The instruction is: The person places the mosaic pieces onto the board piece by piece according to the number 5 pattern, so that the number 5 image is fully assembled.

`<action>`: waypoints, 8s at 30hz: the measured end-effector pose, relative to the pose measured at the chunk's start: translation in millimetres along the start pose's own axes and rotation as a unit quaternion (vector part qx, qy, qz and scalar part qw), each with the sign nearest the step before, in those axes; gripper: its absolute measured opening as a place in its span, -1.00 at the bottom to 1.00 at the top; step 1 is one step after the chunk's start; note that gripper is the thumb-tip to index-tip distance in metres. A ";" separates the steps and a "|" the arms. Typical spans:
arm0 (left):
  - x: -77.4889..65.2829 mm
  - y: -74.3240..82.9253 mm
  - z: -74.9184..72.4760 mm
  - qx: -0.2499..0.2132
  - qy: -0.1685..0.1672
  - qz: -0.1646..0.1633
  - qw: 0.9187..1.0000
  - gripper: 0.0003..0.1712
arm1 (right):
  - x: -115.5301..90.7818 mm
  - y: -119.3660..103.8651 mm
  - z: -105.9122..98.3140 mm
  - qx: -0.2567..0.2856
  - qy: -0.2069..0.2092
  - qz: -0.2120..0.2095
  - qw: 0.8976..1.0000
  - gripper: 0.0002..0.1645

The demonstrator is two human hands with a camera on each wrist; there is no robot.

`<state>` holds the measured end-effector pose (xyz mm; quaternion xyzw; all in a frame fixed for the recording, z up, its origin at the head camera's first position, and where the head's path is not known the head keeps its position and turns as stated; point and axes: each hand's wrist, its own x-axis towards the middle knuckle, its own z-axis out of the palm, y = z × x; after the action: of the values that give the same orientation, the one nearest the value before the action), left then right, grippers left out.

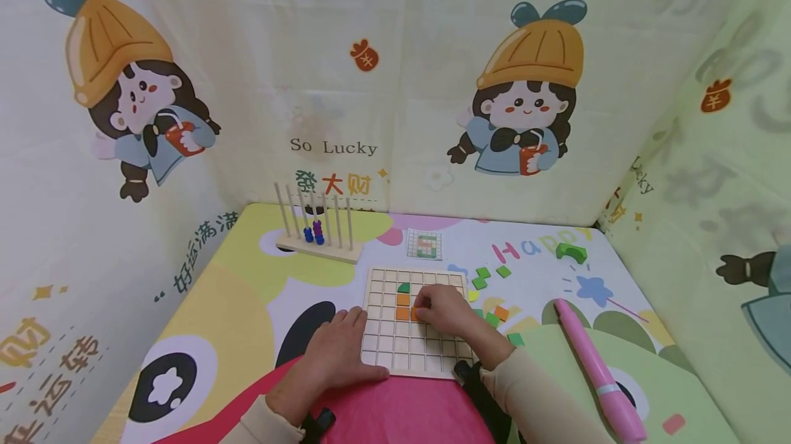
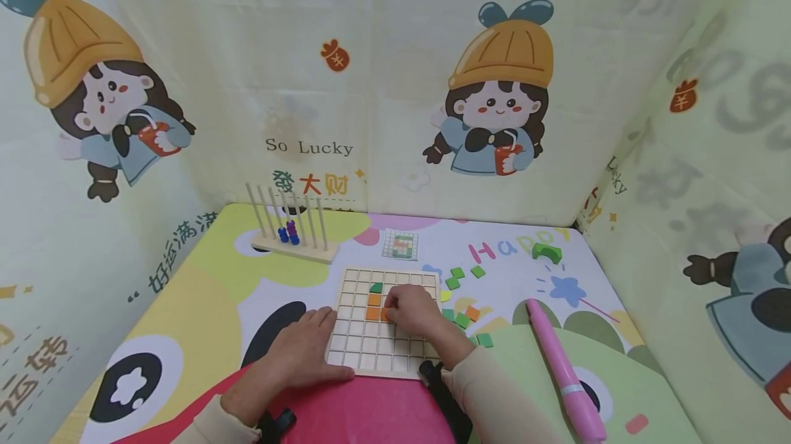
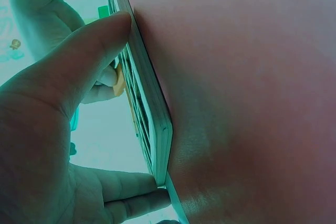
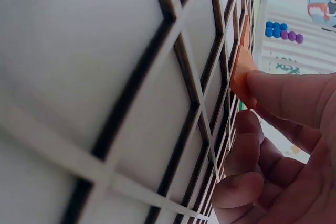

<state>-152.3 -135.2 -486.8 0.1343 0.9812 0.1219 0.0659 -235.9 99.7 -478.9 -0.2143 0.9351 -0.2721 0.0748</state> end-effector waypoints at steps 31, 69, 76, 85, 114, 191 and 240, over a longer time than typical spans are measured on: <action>-1.0 1.3 -0.7 -0.010 -0.005 -0.008 1.000 0.36 | -17.5 16.8 -11.2 0.013 0.019 0.030 0.999 -0.80; -0.6 -1.8 0.1 0.000 0.009 0.004 1.000 0.35 | -74.3 115.0 -72.0 -0.025 0.037 0.147 0.988 -0.63; -0.9 -1.7 -0.7 0.001 0.011 0.007 1.000 0.35 | -72.6 116.2 -68.4 -0.038 0.028 0.157 0.987 -0.62; -2.4 1.1 -3.3 0.001 0.008 0.009 1.000 0.33 | -71.2 111.1 -68.0 -0.033 0.041 0.179 0.982 -0.67; -0.8 -1.3 -1.6 -0.001 0.002 0.003 1.000 0.34 | -54.2 82.0 -57.2 0.070 0.075 0.135 0.985 -0.80; 0.8 0.7 -0.8 0.005 0.003 0.006 1.000 0.32 | -23.9 68.8 -47.0 0.013 0.053 0.097 0.994 -0.80; -1.2 2.3 0.8 0.002 0.006 0.006 1.000 0.32 | 4.6 96.8 -55.8 -0.021 0.092 0.228 0.969 -0.74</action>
<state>-150.4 -133.2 -486.9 0.1393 0.9811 0.1206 0.0591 -289.3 197.8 -484.4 0.0288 0.9676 -0.2467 0.0441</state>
